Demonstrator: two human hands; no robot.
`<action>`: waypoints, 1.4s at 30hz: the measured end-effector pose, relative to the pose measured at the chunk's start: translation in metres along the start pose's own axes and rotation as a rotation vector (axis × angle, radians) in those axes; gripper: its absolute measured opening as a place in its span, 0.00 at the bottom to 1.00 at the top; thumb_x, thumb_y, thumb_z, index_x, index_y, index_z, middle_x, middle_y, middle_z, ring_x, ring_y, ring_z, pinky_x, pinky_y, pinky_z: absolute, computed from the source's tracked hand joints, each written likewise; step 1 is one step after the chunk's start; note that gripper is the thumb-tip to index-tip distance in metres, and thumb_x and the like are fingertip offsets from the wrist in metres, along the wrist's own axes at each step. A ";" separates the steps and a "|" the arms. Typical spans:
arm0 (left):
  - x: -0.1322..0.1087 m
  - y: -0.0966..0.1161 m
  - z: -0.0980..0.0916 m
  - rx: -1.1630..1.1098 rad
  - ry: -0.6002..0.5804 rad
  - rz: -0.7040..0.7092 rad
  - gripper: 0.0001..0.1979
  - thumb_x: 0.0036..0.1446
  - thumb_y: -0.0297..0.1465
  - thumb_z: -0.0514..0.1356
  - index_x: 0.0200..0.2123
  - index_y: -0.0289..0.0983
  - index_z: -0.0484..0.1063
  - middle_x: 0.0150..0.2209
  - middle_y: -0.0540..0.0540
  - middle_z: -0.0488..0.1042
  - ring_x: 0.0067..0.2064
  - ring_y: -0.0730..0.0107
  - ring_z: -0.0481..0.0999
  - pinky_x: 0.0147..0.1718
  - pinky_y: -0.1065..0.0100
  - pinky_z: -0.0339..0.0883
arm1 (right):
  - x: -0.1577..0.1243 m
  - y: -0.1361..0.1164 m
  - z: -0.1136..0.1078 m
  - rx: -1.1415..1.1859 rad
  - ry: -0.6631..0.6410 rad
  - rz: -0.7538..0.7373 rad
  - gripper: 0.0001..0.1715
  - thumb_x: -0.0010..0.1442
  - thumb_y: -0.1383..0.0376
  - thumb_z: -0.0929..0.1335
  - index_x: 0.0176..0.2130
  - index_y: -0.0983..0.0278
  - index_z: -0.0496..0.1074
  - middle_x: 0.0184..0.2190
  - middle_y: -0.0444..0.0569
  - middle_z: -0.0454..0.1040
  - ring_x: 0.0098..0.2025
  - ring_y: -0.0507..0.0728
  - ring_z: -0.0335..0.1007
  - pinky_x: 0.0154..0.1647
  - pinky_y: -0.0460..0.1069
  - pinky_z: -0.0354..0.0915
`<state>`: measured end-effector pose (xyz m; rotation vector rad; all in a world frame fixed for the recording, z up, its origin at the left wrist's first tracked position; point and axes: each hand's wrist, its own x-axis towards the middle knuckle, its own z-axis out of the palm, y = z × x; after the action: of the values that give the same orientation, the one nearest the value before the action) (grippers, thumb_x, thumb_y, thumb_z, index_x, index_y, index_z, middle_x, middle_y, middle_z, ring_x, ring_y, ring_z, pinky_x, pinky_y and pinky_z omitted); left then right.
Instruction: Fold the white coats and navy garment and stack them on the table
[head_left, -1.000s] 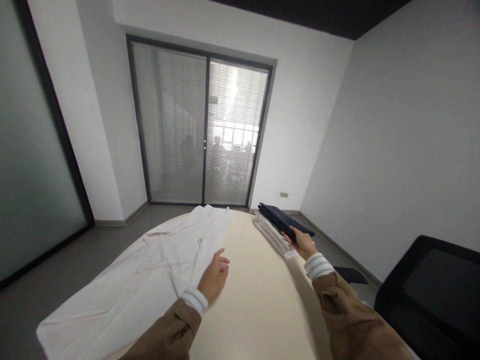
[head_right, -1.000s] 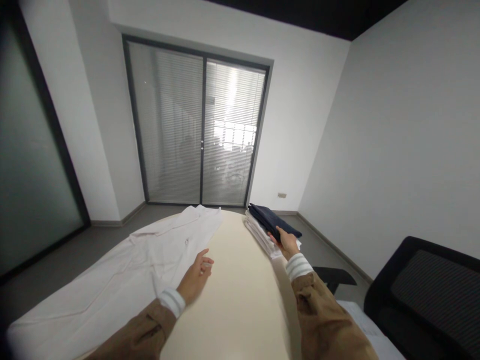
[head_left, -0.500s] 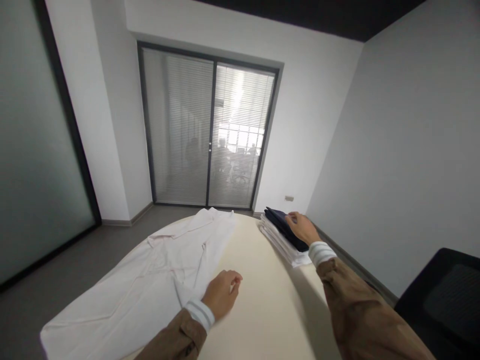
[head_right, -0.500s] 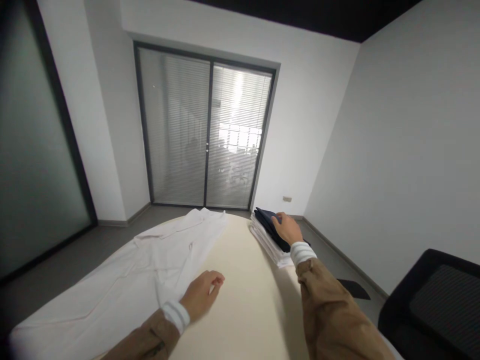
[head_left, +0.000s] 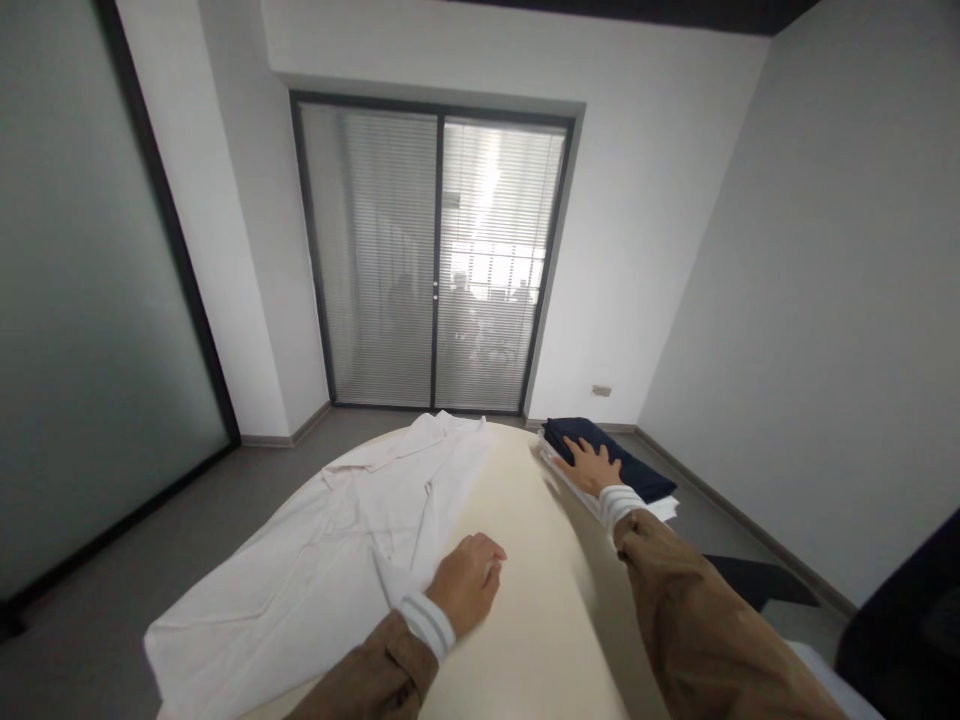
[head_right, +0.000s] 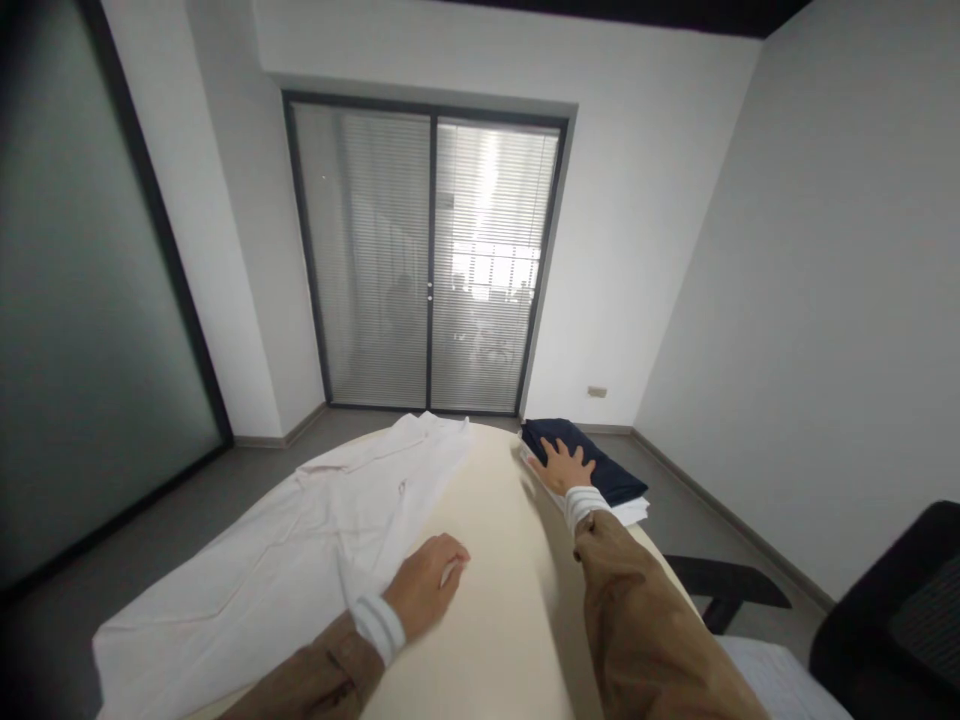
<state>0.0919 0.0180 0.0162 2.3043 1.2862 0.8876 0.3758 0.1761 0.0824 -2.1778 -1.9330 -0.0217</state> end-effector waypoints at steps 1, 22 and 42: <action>0.000 0.002 -0.005 0.060 0.015 -0.029 0.11 0.61 0.26 0.51 0.43 0.38 0.72 0.44 0.44 0.74 0.48 0.62 0.71 0.48 0.64 0.65 | -0.009 -0.004 -0.001 -0.008 0.097 -0.051 0.35 0.65 0.48 0.59 0.66 0.57 0.57 0.69 0.55 0.53 0.69 0.75 0.41 0.62 0.76 0.40; -0.041 0.060 -0.018 0.016 -0.230 -0.041 0.25 0.58 0.37 0.57 0.59 0.39 0.66 0.59 0.39 0.69 0.59 0.52 0.67 0.60 0.54 0.58 | -0.168 -0.063 0.044 0.420 -0.058 -0.923 0.28 0.54 0.76 0.63 0.50 0.59 0.75 0.65 0.52 0.61 0.66 0.61 0.56 0.64 0.59 0.57; -0.072 0.053 -0.048 0.267 -0.320 -0.016 0.23 0.58 0.38 0.60 0.57 0.47 0.70 0.61 0.42 0.68 0.60 0.46 0.66 0.59 0.44 0.55 | -0.132 0.000 0.011 0.199 0.157 -0.293 0.22 0.59 0.73 0.62 0.46 0.61 0.80 0.57 0.55 0.70 0.57 0.65 0.65 0.60 0.61 0.61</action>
<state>0.0649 -0.0709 0.0575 2.5034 1.3418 0.3350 0.3575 0.0492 0.0501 -1.7031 -2.0490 -0.0461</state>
